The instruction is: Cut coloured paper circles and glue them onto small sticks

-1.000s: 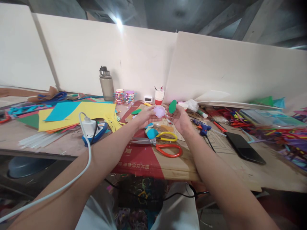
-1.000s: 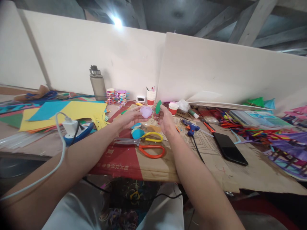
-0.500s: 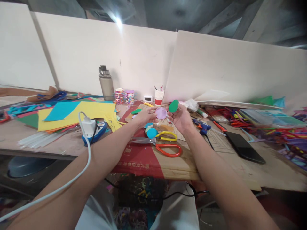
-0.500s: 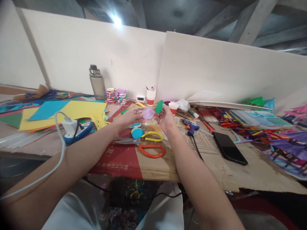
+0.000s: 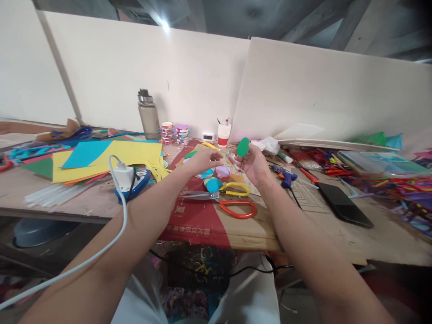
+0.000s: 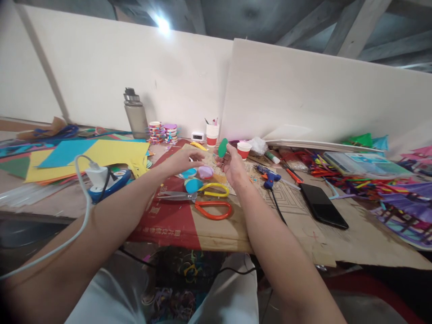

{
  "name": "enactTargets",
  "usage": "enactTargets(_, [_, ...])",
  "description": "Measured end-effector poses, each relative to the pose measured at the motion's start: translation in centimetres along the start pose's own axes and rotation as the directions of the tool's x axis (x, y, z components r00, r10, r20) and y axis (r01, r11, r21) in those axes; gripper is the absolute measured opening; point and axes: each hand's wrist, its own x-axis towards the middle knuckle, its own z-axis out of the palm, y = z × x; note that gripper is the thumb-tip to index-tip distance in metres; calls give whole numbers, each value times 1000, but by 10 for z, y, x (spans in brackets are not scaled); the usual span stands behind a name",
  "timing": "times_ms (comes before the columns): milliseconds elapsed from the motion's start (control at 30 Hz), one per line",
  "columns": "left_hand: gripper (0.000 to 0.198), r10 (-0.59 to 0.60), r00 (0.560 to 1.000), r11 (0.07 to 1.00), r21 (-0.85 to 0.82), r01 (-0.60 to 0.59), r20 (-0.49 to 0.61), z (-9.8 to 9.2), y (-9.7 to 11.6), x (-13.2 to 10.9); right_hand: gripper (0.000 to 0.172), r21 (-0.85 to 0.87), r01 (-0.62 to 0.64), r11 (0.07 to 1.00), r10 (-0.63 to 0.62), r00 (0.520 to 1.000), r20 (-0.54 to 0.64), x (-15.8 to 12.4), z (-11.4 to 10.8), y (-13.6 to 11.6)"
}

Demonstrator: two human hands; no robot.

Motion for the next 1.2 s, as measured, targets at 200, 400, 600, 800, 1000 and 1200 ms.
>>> enactTargets(200, [13, -45, 986, 995, 91, 31, 163, -25, 7, -1, 31, -33, -18, 999, 18, 1000, 6, -1, 0, 0])
enactTargets(400, [10, -141, 989, 975, 167, 146, -40, -24, -1, -2, 29, -12, -28, 1000, 28, 1000, -12, -4, 2, -1])
enactTargets(600, [31, -241, 946, 949, 258, 183, 215, -25, -19, -1, 32, -45, -25, 999, 25, 1000, -1, -5, 3, -3])
enactTargets(800, [31, -193, 946, 947, 303, 110, 259, -26, -28, 0, 37, -251, -8, 968, 3, 1000, -19, -3, 0, -1])
enactTargets(1000, [15, -220, 958, 959, 219, 178, 184, -23, -27, 1, 34, -969, 99, 224, -192, 980, 56, -9, -10, 2])
enactTargets(1200, [8, -295, 947, 925, 288, 250, 127, -24, -11, -1, 35, -968, 169, -184, -88, 978, 188, -12, -21, 6])
